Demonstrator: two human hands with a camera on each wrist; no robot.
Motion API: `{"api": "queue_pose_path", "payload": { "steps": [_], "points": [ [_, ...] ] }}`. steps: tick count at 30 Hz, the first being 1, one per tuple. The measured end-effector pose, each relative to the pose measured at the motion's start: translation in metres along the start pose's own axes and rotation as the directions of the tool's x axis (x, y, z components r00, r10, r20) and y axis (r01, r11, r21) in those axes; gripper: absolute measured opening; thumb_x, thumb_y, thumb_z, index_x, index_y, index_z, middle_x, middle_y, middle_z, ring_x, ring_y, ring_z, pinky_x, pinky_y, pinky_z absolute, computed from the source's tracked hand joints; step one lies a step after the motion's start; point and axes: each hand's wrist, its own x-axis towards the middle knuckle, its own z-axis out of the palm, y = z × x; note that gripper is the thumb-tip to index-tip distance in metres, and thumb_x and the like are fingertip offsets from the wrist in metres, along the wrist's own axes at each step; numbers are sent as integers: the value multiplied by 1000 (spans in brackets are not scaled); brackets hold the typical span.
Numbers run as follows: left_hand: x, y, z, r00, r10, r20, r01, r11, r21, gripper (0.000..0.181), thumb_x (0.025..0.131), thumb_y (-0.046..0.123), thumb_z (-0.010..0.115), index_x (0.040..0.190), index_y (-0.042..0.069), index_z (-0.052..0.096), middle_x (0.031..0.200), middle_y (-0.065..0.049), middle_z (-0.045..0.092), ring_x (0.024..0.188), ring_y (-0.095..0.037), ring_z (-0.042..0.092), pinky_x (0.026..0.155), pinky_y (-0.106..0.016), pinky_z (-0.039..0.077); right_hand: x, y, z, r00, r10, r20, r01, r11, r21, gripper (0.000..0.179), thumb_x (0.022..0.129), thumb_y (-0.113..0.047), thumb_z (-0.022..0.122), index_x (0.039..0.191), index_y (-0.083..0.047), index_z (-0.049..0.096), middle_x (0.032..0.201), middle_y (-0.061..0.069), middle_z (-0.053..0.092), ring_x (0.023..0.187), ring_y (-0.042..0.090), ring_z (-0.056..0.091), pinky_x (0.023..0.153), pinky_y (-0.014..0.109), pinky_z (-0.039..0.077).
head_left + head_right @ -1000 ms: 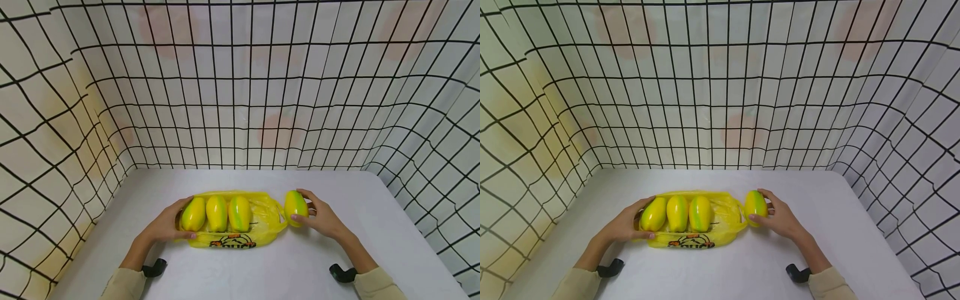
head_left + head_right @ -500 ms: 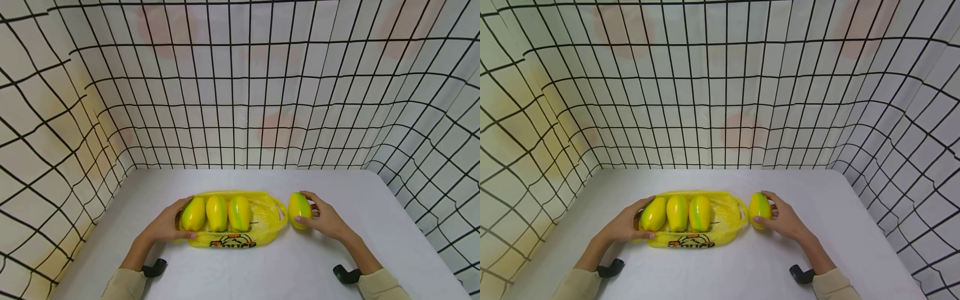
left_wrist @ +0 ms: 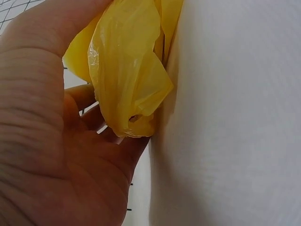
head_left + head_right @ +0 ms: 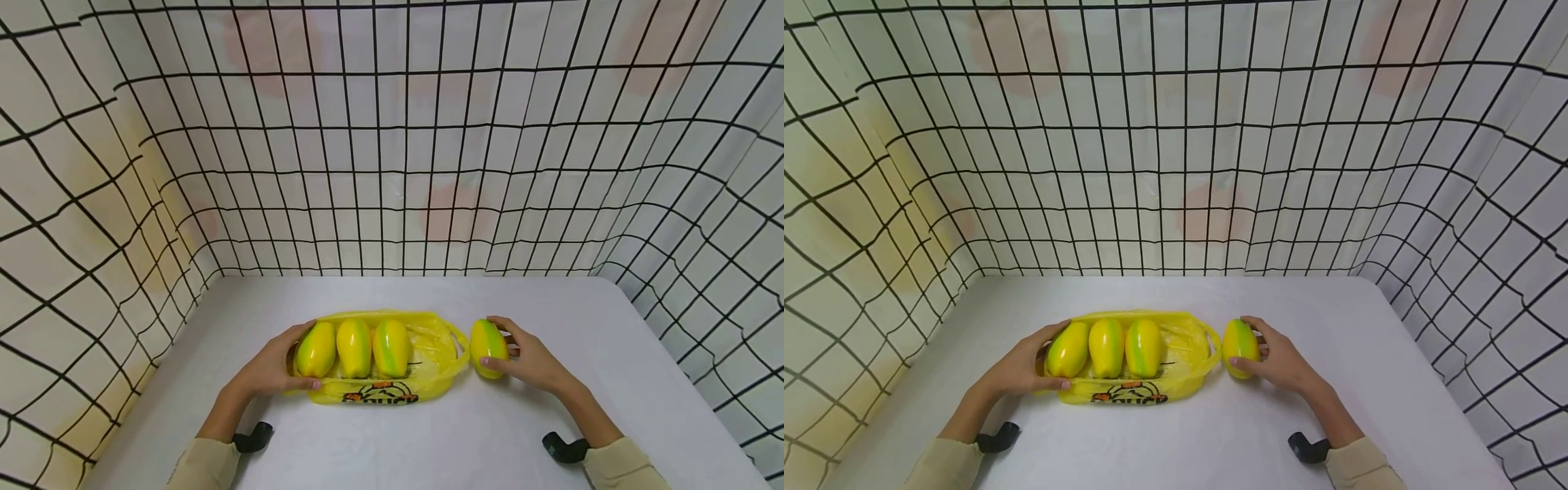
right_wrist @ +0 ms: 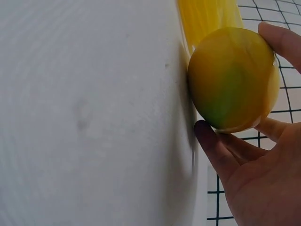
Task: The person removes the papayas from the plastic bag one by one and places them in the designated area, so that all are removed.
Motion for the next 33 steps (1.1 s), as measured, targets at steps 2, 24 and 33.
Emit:
{"api": "queue_pose_path", "payload": {
  "steps": [2, 24, 33],
  "points": [
    [1, 0, 0, 1000, 6, 2, -6, 1000, -2, 121, 65, 61, 90, 161, 12, 33, 159, -10, 46, 141, -35, 49, 117, -67, 36, 0, 1, 0, 1000, -1, 0, 1, 1000, -2, 89, 88, -52, 76, 158, -18, 35, 160, 19, 42, 129, 40, 58, 105, 54, 54],
    [-3, -1, -1, 999, 31, 13, -30, 999, -40, 123, 65, 61, 91, 161, 11, 33, 159, -9, 46, 140, -33, 50, 117, -64, 38, -2, 1, -1, 999, -33, -17, 33, 999, -6, 91, 88, -52, 77, 159, -14, 34, 160, 18, 41, 133, 44, 55, 106, 60, 51],
    [-2, -3, -1, 1000, 25, 1, -24, 999, -37, 123, 65, 60, 92, 161, 12, 32, 160, -9, 45, 141, -33, 50, 118, -65, 37, 1, -9, -8, 997, -47, -56, 47, 999, 0, 88, 91, -51, 75, 159, -14, 34, 163, 17, 36, 143, 45, 43, 115, 63, 42]
  ]
}}
